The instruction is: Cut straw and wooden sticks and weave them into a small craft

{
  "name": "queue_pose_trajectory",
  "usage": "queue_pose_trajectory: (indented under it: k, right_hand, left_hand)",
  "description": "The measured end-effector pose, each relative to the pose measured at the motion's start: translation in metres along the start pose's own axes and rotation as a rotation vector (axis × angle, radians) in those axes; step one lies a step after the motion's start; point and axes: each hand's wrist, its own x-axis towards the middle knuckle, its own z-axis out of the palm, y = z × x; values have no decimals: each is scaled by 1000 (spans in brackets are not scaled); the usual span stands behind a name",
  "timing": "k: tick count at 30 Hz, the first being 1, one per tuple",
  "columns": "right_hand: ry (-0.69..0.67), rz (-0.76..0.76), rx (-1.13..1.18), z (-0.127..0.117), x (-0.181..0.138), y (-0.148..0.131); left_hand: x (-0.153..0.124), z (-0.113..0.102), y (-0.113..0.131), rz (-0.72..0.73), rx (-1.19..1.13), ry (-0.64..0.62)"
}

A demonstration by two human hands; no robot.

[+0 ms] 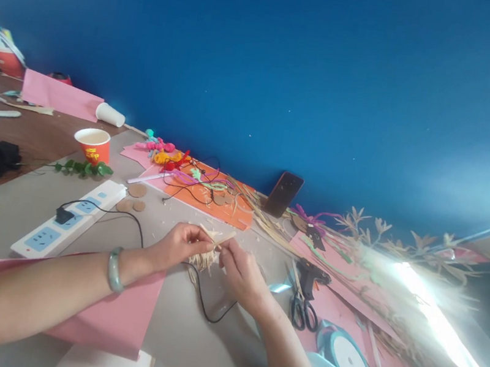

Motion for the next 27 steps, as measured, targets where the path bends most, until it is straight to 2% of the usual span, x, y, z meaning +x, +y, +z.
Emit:
queue_pose_trajectory:
  k: [7,12,18,27]
  right_hand:
    - [37,22,16,13,2,-2]
    - [9,30,55,20,4,2]
    - [-10,61,176,16,2,-4]
    - [-153,143,375,6,2,-5]
  left_hand:
    - [0,0,-1,8,8,12]
    - [0,0,1,43,72,-3]
    - [0,0,-2,53,72,-3]
    - [-1,-1,3,124,141,-28]
